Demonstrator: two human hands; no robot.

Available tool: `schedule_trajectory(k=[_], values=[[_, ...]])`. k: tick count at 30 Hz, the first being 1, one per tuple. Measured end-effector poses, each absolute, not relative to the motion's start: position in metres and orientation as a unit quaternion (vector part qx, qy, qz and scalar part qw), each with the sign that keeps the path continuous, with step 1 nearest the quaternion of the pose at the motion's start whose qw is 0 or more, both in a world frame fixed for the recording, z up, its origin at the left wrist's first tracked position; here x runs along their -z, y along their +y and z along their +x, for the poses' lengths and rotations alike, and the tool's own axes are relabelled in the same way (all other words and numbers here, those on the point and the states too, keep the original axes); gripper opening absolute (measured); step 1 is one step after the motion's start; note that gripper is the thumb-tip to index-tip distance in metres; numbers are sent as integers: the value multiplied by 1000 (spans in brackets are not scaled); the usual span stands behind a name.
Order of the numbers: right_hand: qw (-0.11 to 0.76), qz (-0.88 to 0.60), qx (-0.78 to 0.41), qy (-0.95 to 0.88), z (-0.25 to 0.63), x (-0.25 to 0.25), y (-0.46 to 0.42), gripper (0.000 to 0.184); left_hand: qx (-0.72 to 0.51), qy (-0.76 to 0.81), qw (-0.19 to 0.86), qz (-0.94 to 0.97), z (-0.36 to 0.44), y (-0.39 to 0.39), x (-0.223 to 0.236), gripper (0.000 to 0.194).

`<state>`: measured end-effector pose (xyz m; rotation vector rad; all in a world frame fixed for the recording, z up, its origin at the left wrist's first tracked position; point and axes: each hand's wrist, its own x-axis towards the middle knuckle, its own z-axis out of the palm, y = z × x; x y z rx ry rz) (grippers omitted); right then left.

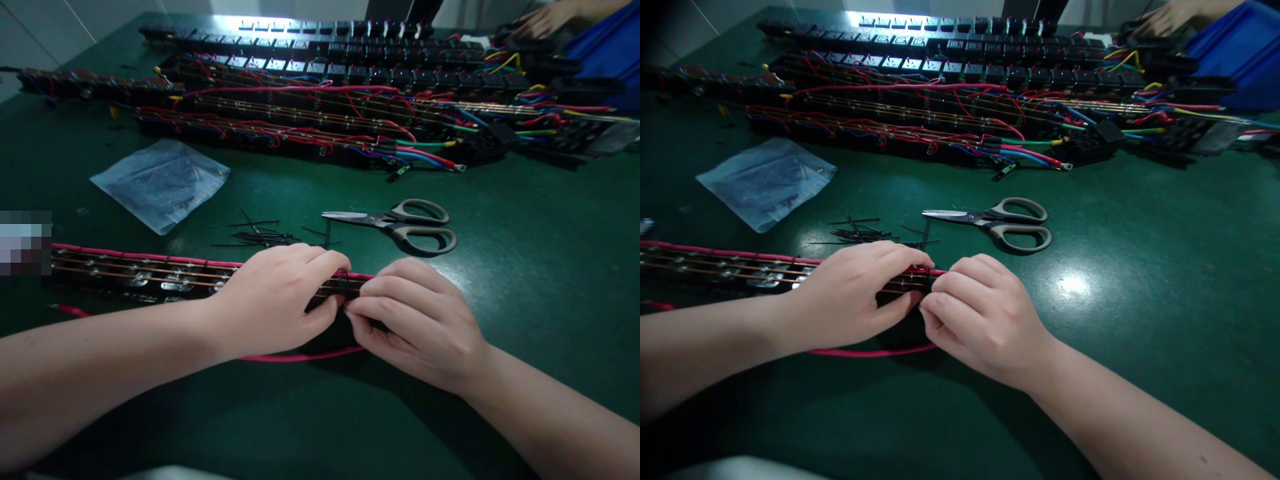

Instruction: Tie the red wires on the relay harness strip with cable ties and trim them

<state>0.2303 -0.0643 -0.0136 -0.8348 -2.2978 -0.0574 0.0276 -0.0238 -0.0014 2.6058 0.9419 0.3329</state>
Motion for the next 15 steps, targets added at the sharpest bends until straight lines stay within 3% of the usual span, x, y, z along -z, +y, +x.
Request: schedule_trajectory(k=[15], values=[[325, -313, 9, -892, 232, 13, -64, 13, -109, 338, 188, 916, 29, -22, 0, 27]])
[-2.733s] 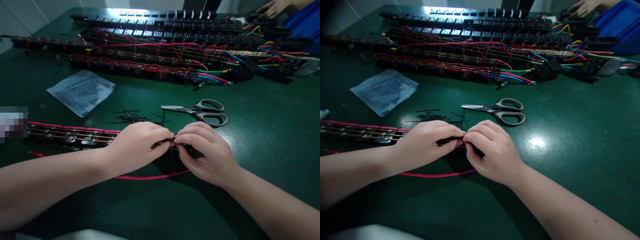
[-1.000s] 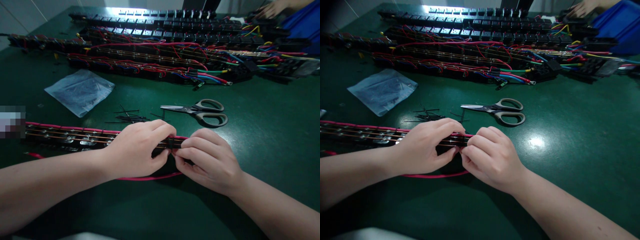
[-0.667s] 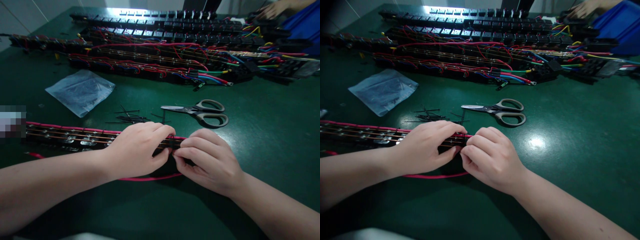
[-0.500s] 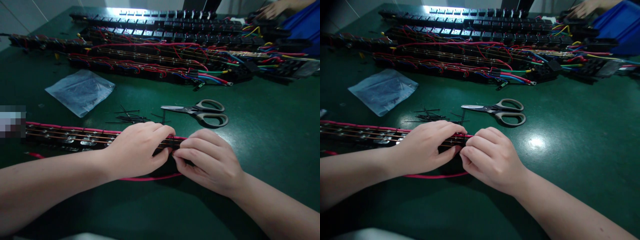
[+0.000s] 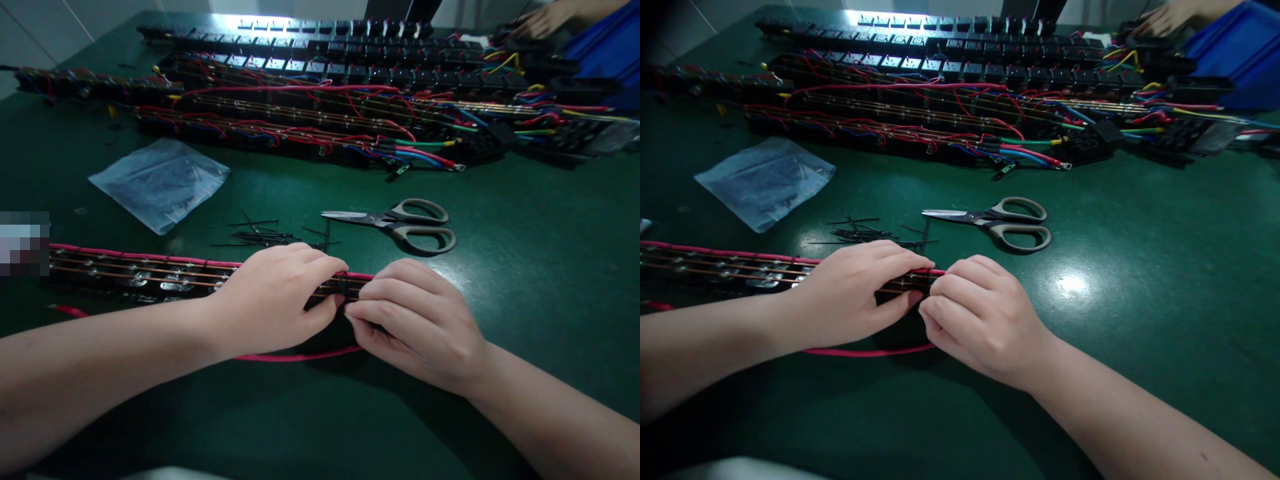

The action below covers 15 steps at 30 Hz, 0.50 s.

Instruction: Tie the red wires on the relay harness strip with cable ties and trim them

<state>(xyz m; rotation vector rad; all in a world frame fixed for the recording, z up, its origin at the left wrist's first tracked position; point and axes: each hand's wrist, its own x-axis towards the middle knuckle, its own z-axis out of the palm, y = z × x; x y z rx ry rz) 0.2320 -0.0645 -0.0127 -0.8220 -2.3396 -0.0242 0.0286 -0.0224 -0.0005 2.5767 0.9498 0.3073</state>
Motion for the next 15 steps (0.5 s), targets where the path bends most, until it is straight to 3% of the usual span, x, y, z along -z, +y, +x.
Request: schedule_trajectory(k=[15], values=[[329, -340, 65, -878, 234, 15, -61, 14, -128, 335, 191, 914, 28, -22, 1, 26]])
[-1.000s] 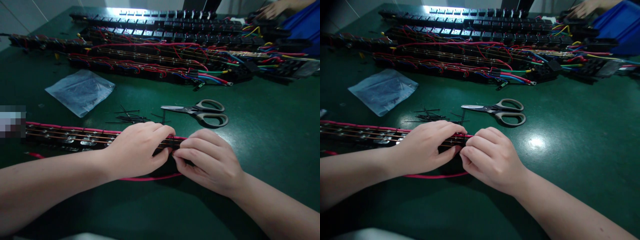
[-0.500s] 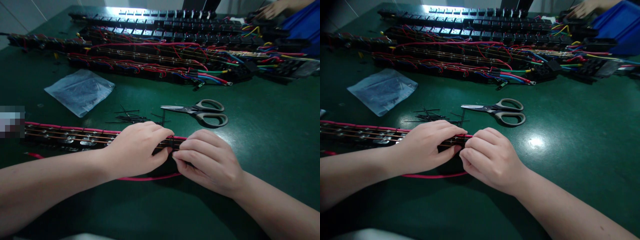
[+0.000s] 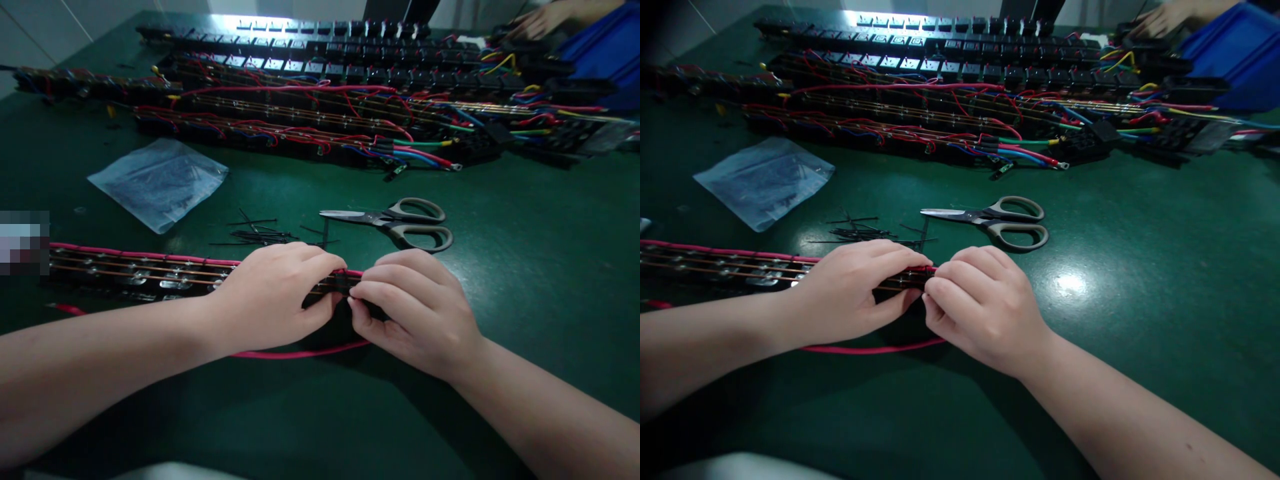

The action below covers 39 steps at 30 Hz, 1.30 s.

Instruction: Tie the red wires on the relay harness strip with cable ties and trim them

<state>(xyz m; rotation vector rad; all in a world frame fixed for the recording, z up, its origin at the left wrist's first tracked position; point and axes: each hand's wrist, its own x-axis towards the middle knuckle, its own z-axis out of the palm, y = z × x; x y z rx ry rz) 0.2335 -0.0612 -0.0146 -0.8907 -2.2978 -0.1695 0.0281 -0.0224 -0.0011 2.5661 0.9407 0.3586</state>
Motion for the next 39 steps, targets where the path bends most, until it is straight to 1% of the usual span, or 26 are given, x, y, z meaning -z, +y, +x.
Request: schedule_trajectory(k=[8, 13, 21, 29, 39], values=[[334, -350, 61, -873, 233, 14, -60, 13, -122, 331, 170, 920, 29, -23, 2, 26], [319, -345, 63, -880, 234, 15, -60, 11, -121, 329, 172, 921, 28, -23, 2, 25], [334, -357, 71, -870, 233, 15, -62, 17, -117, 329, 173, 921, 29, -22, 1, 25], [315, -373, 83, -869, 233, 15, -60, 16, -118, 320, 172, 924, 29, -21, 1, 26], [335, -380, 61, -860, 232, 15, -60, 17, -119, 313, 160, 929, 28, -22, 3, 25]])
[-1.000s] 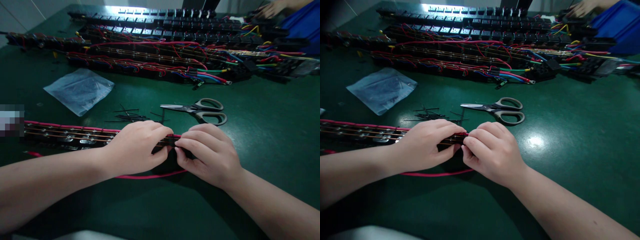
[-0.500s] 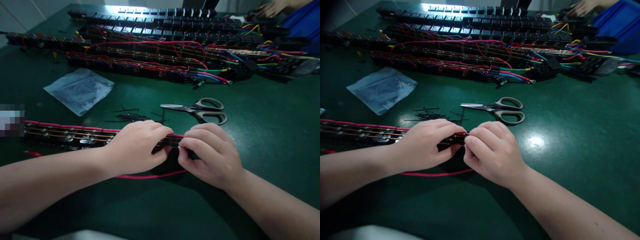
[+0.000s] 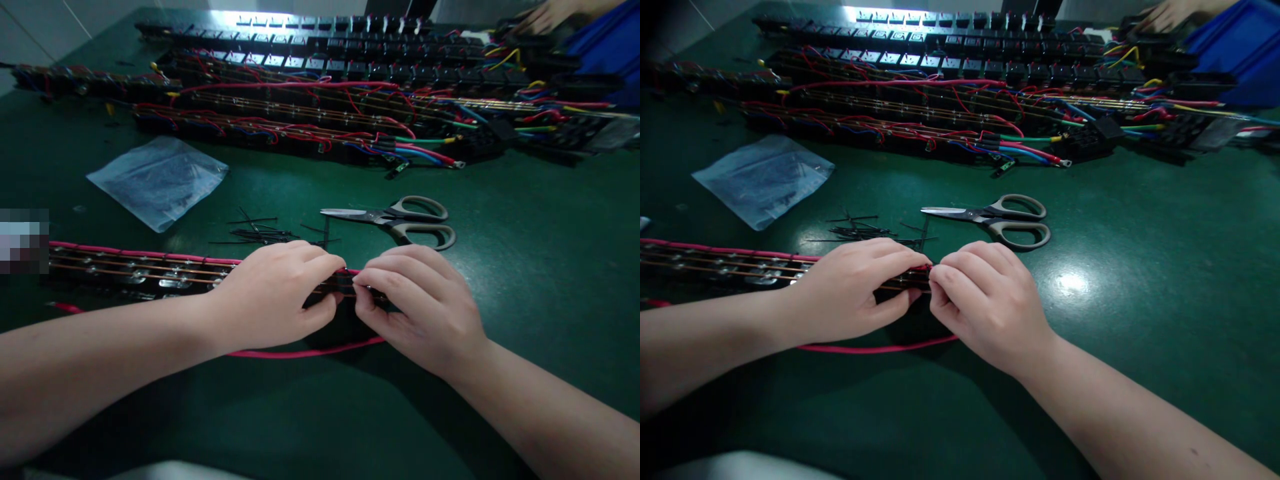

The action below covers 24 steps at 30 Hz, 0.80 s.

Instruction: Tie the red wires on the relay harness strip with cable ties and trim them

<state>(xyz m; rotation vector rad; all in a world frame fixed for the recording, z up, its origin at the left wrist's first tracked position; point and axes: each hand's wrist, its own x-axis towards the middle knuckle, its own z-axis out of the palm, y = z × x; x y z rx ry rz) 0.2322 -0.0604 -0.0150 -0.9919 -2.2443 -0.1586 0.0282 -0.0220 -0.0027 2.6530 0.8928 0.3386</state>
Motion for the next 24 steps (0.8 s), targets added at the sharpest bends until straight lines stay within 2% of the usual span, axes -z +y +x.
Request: schedule_trajectory(k=[14, 24], values=[[333, -386, 51, -859, 233, 15, -59, 14, -114, 304, 162, 932, 29, -21, 2, 24], [332, -415, -21, -847, 234, 20, -56, 11, -114, 302, 153, 934, 29, -22, 3, 24]])
